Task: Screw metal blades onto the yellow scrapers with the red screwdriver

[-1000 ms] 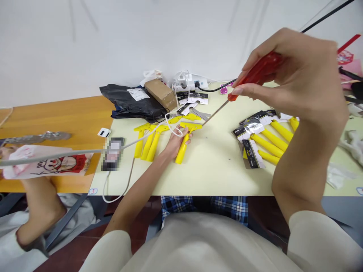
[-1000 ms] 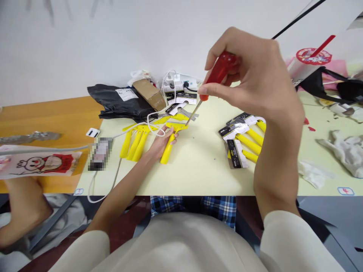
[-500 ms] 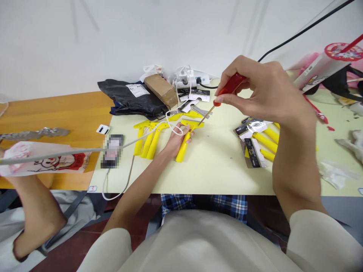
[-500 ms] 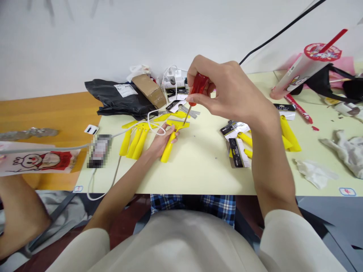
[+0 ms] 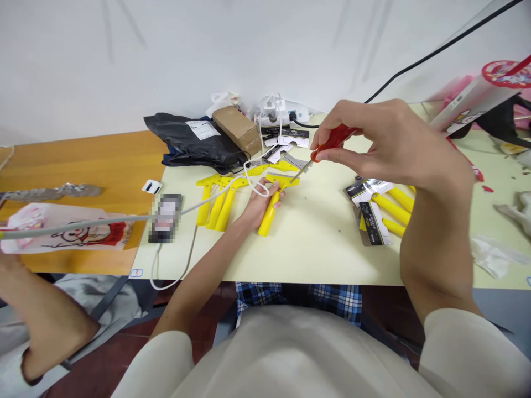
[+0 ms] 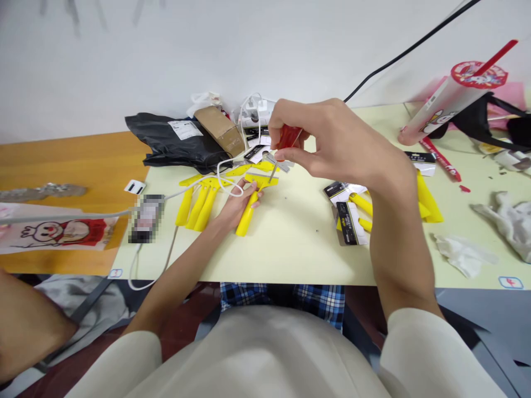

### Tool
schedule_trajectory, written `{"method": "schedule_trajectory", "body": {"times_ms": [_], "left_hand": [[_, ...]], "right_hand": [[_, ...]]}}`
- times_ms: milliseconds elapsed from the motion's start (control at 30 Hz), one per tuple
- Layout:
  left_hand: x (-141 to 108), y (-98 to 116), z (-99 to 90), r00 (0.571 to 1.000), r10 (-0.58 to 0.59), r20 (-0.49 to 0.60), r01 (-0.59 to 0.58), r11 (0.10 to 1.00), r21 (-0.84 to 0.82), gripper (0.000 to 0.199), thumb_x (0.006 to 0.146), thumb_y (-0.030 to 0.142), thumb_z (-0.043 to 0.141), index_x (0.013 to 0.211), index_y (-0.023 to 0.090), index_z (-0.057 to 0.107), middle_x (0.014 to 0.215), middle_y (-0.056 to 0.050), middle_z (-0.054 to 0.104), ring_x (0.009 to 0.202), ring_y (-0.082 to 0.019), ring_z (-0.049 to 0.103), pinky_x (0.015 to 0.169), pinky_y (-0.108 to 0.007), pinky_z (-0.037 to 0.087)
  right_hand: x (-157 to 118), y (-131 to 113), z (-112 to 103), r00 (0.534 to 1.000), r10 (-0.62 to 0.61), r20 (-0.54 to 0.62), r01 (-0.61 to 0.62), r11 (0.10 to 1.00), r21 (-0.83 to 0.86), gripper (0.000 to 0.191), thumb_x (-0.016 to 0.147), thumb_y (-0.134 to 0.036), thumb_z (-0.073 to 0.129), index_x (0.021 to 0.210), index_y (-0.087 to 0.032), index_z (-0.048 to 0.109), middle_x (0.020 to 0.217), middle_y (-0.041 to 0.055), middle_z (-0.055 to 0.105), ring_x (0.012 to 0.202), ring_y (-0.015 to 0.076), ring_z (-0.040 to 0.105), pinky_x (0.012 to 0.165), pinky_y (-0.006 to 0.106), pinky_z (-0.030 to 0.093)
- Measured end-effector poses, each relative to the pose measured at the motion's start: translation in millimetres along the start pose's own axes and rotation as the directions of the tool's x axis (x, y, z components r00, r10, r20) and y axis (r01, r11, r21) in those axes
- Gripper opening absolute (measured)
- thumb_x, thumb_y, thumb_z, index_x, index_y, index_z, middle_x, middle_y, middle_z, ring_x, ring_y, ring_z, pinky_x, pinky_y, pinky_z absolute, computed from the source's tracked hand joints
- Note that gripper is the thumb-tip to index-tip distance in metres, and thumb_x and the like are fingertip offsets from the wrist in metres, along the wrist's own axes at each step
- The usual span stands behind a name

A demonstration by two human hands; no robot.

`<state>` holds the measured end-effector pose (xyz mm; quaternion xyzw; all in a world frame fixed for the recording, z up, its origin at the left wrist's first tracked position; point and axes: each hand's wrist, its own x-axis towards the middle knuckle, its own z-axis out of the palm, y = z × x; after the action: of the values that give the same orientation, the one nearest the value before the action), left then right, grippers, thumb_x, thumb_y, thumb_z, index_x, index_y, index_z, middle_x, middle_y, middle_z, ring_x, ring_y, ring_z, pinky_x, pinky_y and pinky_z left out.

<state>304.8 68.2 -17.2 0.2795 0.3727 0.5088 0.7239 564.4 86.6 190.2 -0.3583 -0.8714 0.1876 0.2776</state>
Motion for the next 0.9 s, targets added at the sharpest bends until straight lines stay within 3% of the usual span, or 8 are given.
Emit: {"method": "schedule_trajectory", "body": {"times_ms": [133, 367, 500, 667, 800, 900], "left_hand": [[0.5, 0.0, -1.2, 1.0, 0.004, -0.006, -0.004, 1.0, 0.013, 0.059, 0.079, 0.034, 0.101, 0.104, 0.025, 0.048, 0.095, 0.003, 0.064, 0.079, -0.01, 0.068, 0.052, -0.017, 0.041], [0.5, 0.7, -0.8, 1.0, 0.006, -0.006, -0.006, 1.0, 0.013, 0.059, 0.078, 0.032, 0.102, 0.104, 0.025, 0.05, 0.093, 0.004, 0.064, 0.076, -0.01, 0.068, 0.051, -0.018, 0.038], [0.0, 0.4, -1.1, 1.0, 0.003, 0.001, -0.003, 1.0, 0.02, 0.057, 0.078, 0.032, 0.102, 0.104, 0.024, 0.052, 0.096, 0.003, 0.066, 0.077, -0.01, 0.068, 0.051, -0.018, 0.039], [0.8, -1.0, -3.7, 0.999, 0.018, 0.033, -0.018, 1.0, 0.019, 0.052, 0.081, 0.032, 0.101, 0.105, 0.023, 0.055, 0.099, 0.002, 0.066, 0.077, -0.01, 0.067, 0.051, -0.018, 0.04], [0.9, -1.1, -3.8, 0.999, 0.022, 0.046, -0.022, 1.0, 0.015, 0.053, 0.082, 0.032, 0.1, 0.105, 0.024, 0.054, 0.098, 0.002, 0.065, 0.079, -0.01, 0.068, 0.052, -0.018, 0.041], [0.2, -0.3, -2.0, 0.999, 0.012, 0.032, -0.012, 1.0, 0.002, 0.055, 0.081, 0.031, 0.101, 0.105, 0.024, 0.052, 0.097, 0.002, 0.065, 0.079, -0.011, 0.067, 0.052, -0.018, 0.04]], "right_hand": [[0.1, -1.6, -0.7, 0.999, 0.014, 0.031, -0.015, 0.999, 0.029, 0.023, 0.086, -0.039, 0.082, 0.107, -0.048, 0.078, 0.099, -0.0021, 0.081, 0.088, 0.0346, 0.077, 0.087, 0.055, 0.063], [-2.1, 1.2, -0.1, 0.997, -0.015, 0.069, 0.01, 0.998, 0.06, 0.041, 0.088, -0.037, 0.077, 0.125, -0.056, 0.073, 0.123, -0.0042, 0.079, 0.11, 0.0398, 0.074, 0.104, 0.064, 0.061], [0.8, 3.0, 5.7, 0.999, -0.018, 0.049, 0.014, 0.997, 0.076, 0.034, 0.096, -0.04, 0.073, 0.128, -0.054, 0.071, 0.119, -0.0061, 0.08, 0.109, 0.0359, 0.077, 0.104, 0.061, 0.061], [5.5, 8.0, 14.8, 0.999, -0.009, -0.035, 0.009, 1.0, -0.014, 0.023, 0.089, -0.053, 0.085, 0.107, -0.044, 0.073, 0.106, 0.0001, 0.078, 0.098, 0.0373, 0.072, 0.101, 0.06, 0.059], [5.3, 2.7, 16.7, 0.998, 0.035, -0.042, -0.03, 0.994, 0.108, 0.035, 0.081, -0.049, 0.09, 0.111, -0.044, 0.074, 0.121, 0.0003, 0.078, 0.106, 0.0385, 0.073, 0.102, 0.058, 0.061], [3.5, -3.0, 16.5, 1.0, 0.003, -0.002, -0.003, 0.982, 0.191, 0.038, 0.087, -0.04, 0.084, 0.122, -0.048, 0.072, 0.125, -0.003, 0.078, 0.111, 0.0366, 0.076, 0.106, 0.057, 0.061]]}}
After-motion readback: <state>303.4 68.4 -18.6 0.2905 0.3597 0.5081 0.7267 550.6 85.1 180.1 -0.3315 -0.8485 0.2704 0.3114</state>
